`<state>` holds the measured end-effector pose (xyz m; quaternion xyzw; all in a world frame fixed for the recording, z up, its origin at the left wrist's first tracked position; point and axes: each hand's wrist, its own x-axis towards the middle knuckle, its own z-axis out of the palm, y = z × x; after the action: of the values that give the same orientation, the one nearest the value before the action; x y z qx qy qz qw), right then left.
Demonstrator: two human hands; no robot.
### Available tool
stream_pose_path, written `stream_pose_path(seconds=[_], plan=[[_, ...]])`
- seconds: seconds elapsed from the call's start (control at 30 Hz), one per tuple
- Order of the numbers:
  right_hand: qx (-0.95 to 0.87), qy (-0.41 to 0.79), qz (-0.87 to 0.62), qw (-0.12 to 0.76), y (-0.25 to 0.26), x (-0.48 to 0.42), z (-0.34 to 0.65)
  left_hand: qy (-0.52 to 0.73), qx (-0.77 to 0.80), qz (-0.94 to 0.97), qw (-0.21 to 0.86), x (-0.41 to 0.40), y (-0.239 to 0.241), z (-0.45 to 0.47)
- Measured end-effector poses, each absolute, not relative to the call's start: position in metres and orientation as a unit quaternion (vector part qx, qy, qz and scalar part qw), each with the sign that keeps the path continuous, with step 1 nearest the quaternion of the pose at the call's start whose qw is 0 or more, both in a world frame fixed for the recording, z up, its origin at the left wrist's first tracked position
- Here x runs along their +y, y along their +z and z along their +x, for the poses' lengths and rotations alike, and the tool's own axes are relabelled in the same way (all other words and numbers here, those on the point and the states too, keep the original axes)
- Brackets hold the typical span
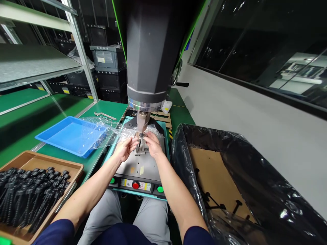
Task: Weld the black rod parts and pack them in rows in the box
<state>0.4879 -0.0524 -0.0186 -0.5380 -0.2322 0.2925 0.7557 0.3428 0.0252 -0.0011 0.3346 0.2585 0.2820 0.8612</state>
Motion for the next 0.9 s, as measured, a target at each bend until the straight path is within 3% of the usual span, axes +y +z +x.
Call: stream_pose_path(seconds=[0.1, 0.23, 0.47, 0.9], plan=[[-0.118, 0.374, -0.477, 0.787, -0.011, -0.059, 0.49, 0.278, 0.267, 0.348, 0.854, 0.021, -0.005, 0.344], [0.044, 0.363, -0.48, 0.797, -0.005, -0.058, 0.492, 0.275, 0.274, 0.349, 0.853, 0.015, -0.009, 0.345], [0.054, 0.317, -0.467, 0.824, -0.015, -0.066, 0.484, 0.287, 0.286, 0.331, 0.852, 0.009, -0.014, 0.341], [0.068, 0.355, -0.433, 0.826, -0.032, -0.076, 0.472, 0.292, 0.272, 0.343, 0.85, 0.006, -0.028, 0.341]])
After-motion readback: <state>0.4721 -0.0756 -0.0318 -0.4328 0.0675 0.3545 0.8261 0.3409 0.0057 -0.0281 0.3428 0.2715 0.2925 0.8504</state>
